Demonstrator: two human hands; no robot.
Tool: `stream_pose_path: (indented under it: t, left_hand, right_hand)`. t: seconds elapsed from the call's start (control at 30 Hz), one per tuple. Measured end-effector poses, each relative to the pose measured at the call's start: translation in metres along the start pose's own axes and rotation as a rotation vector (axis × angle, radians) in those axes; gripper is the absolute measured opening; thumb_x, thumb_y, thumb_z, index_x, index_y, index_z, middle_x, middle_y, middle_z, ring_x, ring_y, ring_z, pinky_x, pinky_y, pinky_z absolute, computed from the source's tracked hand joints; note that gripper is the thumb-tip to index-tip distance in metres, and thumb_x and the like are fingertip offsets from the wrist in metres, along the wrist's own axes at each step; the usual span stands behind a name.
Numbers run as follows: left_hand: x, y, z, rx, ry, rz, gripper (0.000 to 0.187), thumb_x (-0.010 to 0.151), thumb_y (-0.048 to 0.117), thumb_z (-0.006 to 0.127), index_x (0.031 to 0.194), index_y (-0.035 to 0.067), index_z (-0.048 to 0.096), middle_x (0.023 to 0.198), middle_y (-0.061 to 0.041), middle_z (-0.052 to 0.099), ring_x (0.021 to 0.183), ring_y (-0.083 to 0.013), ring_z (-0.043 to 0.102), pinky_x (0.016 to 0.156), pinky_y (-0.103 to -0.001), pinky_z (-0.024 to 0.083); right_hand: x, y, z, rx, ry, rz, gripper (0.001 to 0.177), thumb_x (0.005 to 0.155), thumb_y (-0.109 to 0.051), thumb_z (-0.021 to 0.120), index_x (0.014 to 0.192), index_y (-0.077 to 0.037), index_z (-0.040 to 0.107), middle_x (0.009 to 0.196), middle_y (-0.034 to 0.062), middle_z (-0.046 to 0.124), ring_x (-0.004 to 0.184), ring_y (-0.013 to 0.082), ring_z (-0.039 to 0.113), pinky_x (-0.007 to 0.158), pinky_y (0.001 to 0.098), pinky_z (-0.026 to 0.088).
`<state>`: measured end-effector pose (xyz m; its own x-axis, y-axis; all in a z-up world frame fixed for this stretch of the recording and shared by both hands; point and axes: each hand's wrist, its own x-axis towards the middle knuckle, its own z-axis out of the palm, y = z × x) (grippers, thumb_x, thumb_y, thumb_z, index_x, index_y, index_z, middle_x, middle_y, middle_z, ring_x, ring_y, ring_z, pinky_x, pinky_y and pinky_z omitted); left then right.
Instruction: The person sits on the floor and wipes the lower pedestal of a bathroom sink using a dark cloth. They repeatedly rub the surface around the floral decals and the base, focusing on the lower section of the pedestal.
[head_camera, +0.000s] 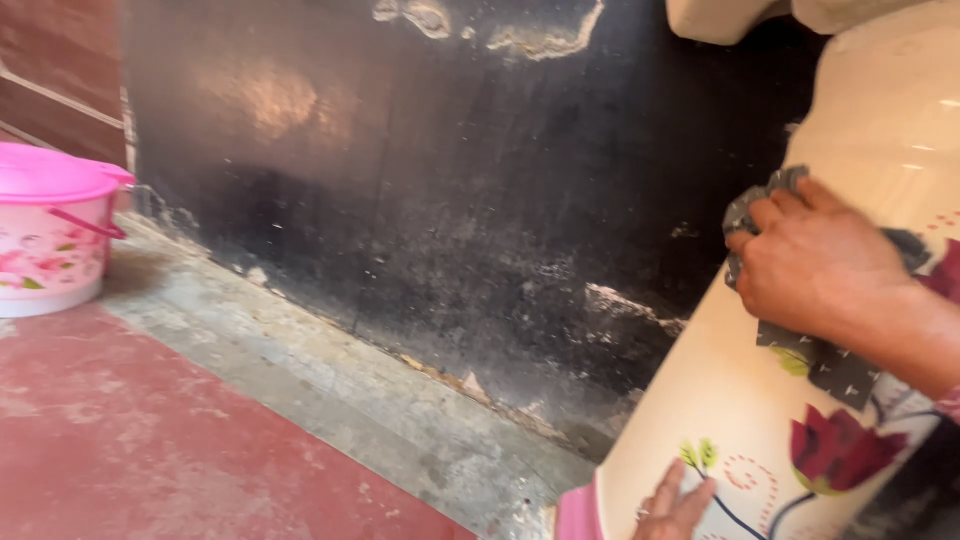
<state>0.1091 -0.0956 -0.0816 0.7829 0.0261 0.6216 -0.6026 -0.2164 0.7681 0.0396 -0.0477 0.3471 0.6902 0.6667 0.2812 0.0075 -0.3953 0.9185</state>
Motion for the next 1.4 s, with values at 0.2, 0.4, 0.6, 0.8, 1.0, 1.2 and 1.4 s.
stream_pose_path:
  t: [0.2,0.4,0.6,0.8,1.0,1.2,1.4]
  left_hand:
    - [0.018,-0.075,0.049,0.096,0.136,0.171,0.033,0.112,0.020,0.055,0.141,0.011,0.068,0.149,-0.028,0.054,0.143,-0.0434,0.051,0.125,-0.047,0.034]
    - [0.019,-0.068,0.052,0.057,0.181,0.131,0.033,0.108,0.021,0.060,0.137,0.011,0.072,0.146,-0.029,0.058,0.142,-0.0424,0.052,0.124,-0.047,0.033]
    - [-0.001,0.059,-0.038,-0.213,0.007,-0.101,0.054,0.100,0.017,0.060,0.153,0.006,0.053,0.161,-0.029,0.039,0.154,-0.0412,0.031,0.125,-0.046,0.021]
    - [0.035,0.227,-0.111,-0.238,0.168,-0.090,0.092,0.087,0.026,0.072,0.164,-0.002,0.028,0.169,-0.025,0.032,0.158,-0.0375,0.027,0.126,-0.043,0.023]
    - [0.122,0.291,-0.148,-0.227,0.215,-0.148,0.109,0.079,0.018,0.073,0.165,0.001,0.008,0.165,-0.024,0.026,0.152,-0.0371,0.025,0.120,-0.041,0.024]
    - [0.131,0.307,-0.146,-0.612,0.192,-0.281,0.091,0.081,0.015,0.057,0.165,0.005,0.023,0.153,-0.026,0.050,0.139,-0.0320,0.052,0.110,-0.036,0.040]
    - [0.141,0.340,-0.143,-0.795,0.208,-0.126,0.088,0.093,0.032,0.055,0.166,0.009,0.012,0.163,-0.019,0.034,0.146,-0.0284,0.038,0.113,-0.034,0.035]
  right_hand:
    - [0.013,-0.047,0.014,-0.021,-0.152,-0.105,0.030,0.092,-0.026,0.053,0.111,-0.010,0.071,0.121,0.0160,0.062,0.118,0.0302,0.059,0.108,0.0413,0.041]
    - [0.000,-0.055,0.048,0.097,-0.136,-0.226,0.035,0.092,-0.029,0.054,0.117,-0.010,0.069,0.118,0.0138,0.062,0.114,0.0278,0.061,0.107,0.0398,0.042]
    - [-0.014,-0.010,0.047,0.259,0.088,-0.137,0.041,0.084,-0.046,0.059,0.118,-0.027,0.074,0.115,0.0031,0.069,0.114,0.0242,0.065,0.109,0.0373,0.045]
    - [-0.012,0.041,0.010,0.079,0.239,0.005,0.042,0.089,-0.043,0.056,0.122,-0.025,0.074,0.110,0.0027,0.071,0.112,0.0167,0.067,0.128,0.0474,0.035]
    - [-0.003,0.025,-0.017,-0.178,0.003,-0.170,0.033,0.092,-0.038,0.055,0.114,-0.021,0.072,0.121,0.0043,0.065,0.121,0.0219,0.061,0.118,0.0415,0.031]
    - [-0.016,0.035,-0.011,-0.002,-0.066,-0.224,0.040,0.089,-0.037,0.060,0.127,-0.024,0.062,0.120,-0.0005,0.064,0.124,0.0151,0.059,0.124,0.0462,0.025]
    - [-0.027,0.076,-0.002,0.167,0.187,-0.054,0.076,0.078,-0.039,0.067,0.151,-0.027,0.047,0.127,0.0008,0.068,0.115,0.0133,0.068,0.125,0.0593,0.026]
